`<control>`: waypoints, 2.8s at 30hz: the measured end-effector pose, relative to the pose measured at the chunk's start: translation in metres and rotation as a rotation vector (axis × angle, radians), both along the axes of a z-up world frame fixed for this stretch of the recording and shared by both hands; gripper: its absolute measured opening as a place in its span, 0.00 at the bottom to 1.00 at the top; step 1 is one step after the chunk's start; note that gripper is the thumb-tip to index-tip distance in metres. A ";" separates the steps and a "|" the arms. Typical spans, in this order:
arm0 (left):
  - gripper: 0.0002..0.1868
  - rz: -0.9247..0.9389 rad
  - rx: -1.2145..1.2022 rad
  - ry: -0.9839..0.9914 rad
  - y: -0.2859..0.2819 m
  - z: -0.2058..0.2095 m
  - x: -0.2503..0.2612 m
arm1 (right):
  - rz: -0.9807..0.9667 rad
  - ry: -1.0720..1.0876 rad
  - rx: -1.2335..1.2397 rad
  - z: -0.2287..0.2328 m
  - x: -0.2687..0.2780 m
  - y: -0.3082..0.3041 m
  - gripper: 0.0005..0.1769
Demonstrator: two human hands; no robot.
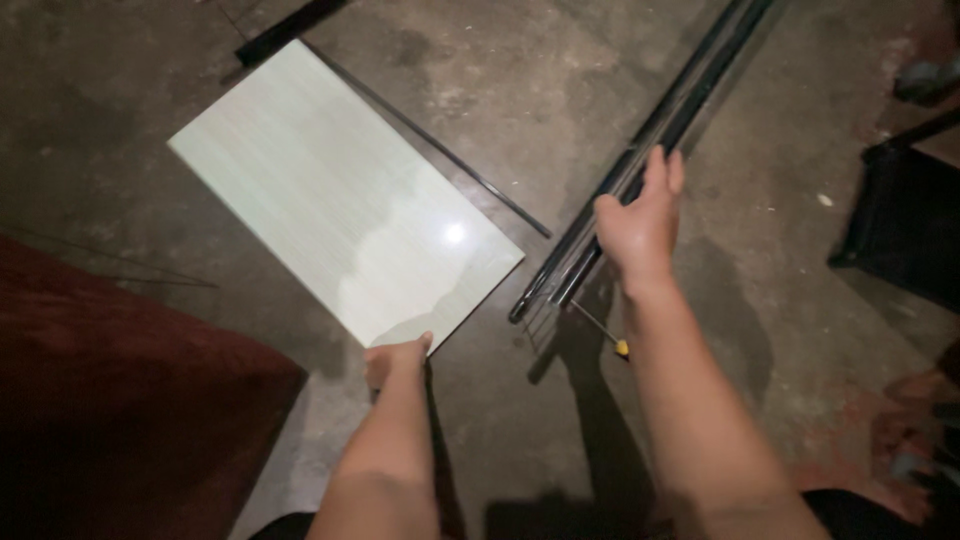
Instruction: The person aligns a white rectangular panel with a black metal wire frame and uses a yellow-handled screwdriver to tighten screws at the frame joints. The person repeatedly adjusts the panel and frame, then continues fastening multiple screws to secure the components together.
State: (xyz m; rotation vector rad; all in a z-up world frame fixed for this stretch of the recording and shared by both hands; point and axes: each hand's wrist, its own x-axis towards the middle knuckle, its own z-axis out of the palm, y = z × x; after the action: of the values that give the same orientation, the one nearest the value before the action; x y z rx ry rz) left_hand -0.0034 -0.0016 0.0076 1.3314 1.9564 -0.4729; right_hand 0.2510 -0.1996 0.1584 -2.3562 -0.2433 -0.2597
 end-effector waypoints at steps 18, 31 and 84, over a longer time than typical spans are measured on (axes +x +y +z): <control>0.60 0.055 0.057 -0.020 -0.011 0.005 0.013 | -0.223 0.028 0.019 -0.027 -0.002 -0.107 0.34; 0.41 -0.046 0.234 -0.094 -0.005 -0.033 0.029 | -0.344 0.151 -0.223 -0.097 0.018 -0.223 0.31; 0.34 0.418 0.098 -0.487 0.038 -0.044 0.016 | 0.488 0.537 -0.435 -0.245 -0.030 0.052 0.35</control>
State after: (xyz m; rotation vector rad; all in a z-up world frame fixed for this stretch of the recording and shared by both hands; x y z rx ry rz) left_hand 0.0123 0.0369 -0.0367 0.9399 1.7827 0.1415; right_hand 0.2211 -0.1478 -0.0868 -2.5810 -0.6427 0.7149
